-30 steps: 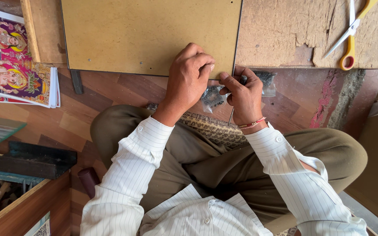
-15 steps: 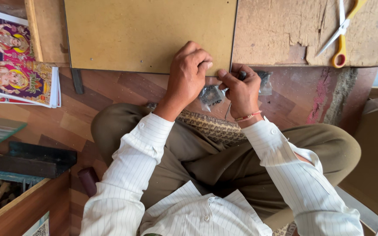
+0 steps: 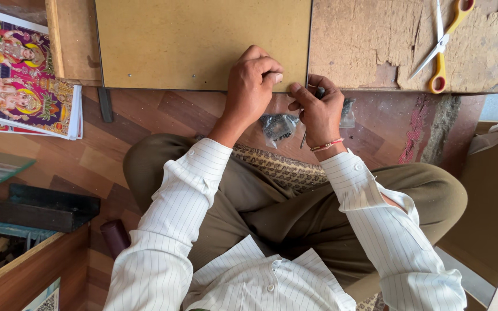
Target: The person sits cross-legged on the floor with a hardboard panel across their lap and drives screws into it using a screwdriver. They take small screws from a plastic packet, position each screw on the panel, twist it in by hand and with the screwdriver, and reposition the panel between screws.
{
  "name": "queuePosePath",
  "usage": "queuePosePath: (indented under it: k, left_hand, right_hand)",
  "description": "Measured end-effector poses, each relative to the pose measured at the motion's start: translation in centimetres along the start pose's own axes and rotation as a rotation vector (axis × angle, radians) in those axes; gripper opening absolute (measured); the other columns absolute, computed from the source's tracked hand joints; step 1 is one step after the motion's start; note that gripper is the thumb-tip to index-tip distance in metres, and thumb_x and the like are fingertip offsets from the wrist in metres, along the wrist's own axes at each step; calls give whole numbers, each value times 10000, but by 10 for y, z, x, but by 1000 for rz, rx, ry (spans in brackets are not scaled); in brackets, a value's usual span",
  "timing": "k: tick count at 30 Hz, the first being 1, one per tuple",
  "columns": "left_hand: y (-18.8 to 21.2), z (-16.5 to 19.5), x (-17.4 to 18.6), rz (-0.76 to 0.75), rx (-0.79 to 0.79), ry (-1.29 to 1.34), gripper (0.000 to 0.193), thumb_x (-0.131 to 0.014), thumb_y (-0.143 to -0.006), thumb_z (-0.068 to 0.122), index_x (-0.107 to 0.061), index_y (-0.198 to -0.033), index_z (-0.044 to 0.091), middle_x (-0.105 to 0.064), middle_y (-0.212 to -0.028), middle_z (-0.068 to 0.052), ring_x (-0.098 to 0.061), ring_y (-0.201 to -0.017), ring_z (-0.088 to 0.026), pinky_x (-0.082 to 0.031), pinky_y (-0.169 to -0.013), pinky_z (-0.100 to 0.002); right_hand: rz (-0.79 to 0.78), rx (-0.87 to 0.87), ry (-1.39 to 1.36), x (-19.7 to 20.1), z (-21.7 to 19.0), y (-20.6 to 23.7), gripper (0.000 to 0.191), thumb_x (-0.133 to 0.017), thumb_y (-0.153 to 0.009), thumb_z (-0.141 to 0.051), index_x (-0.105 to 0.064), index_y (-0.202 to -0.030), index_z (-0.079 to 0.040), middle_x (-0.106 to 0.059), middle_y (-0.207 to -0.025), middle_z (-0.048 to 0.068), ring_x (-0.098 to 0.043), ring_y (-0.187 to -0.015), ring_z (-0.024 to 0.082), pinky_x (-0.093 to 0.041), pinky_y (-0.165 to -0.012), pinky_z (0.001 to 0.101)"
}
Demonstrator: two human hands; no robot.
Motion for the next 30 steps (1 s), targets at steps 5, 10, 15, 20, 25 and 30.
queuePosePath:
  k: [5,10,15,20,25,30]
  left_hand:
    - [1,-1,-5,23,9,-32,66,-764,-826,-25,-712,-833,15,-658,-902,-96,-680,-818,-260,-538,-726,-375]
    - [2,-1,-5,8,-6,-49,77,-769,-828,-22,-702,-825,14,-665,-910,-96,-683,-826,-267,-540,-731,-382]
    - [1,3,-5,10,-16,-46,74,-771,-820,-23,-706,-823,12,-672,-911,-101,-691,-822,-272,-549,-725,-380]
    - [5,2,-6,37,-6,-42,70,-770,-790,-29,-714,-797,13,-681,-885,-108,-696,-794,-279,-549,-707,-384]
    - [5,2,-9,48,-8,-75,77,-769,-782,-34,-712,-781,17,-683,-869,-111,-695,-790,-286,-544,-713,-395]
    - [9,9,-7,62,-13,-107,84,-776,-755,-33,-709,-759,18,-683,-857,-115,-688,-782,-297,-539,-705,-405]
  right_hand:
    - [-15,21,-49,0,3,-3,292,-791,-902,-73,-663,-1130,57,-746,-843,85,-665,-601,100,-426,-463,199]
    - [2,18,6,0,4,-2,301,-789,-900,-80,-664,-1140,52,-749,-844,78,-665,-599,96,-426,-461,198]
    - [7,26,8,0,2,1,310,-794,-899,-84,-661,-1141,58,-747,-832,78,-664,-588,97,-422,-455,199]
    - [18,26,23,2,4,5,326,-797,-895,-94,-669,-1151,62,-743,-822,74,-665,-576,97,-420,-448,201]
    - [7,36,-5,6,8,7,341,-798,-894,-94,-661,-1160,69,-759,-828,88,-647,-562,101,-419,-449,206]
    - [40,55,4,10,8,12,339,-788,-924,-135,-663,-1160,74,-752,-833,105,-675,-589,116,-517,-488,234]
Point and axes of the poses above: each hand's wrist, its own y-axis away from the middle knuckle, its own x-axis out of the back of the hand, z = x × y, the point moved 2 cm from there along -y, towards the middle knuckle
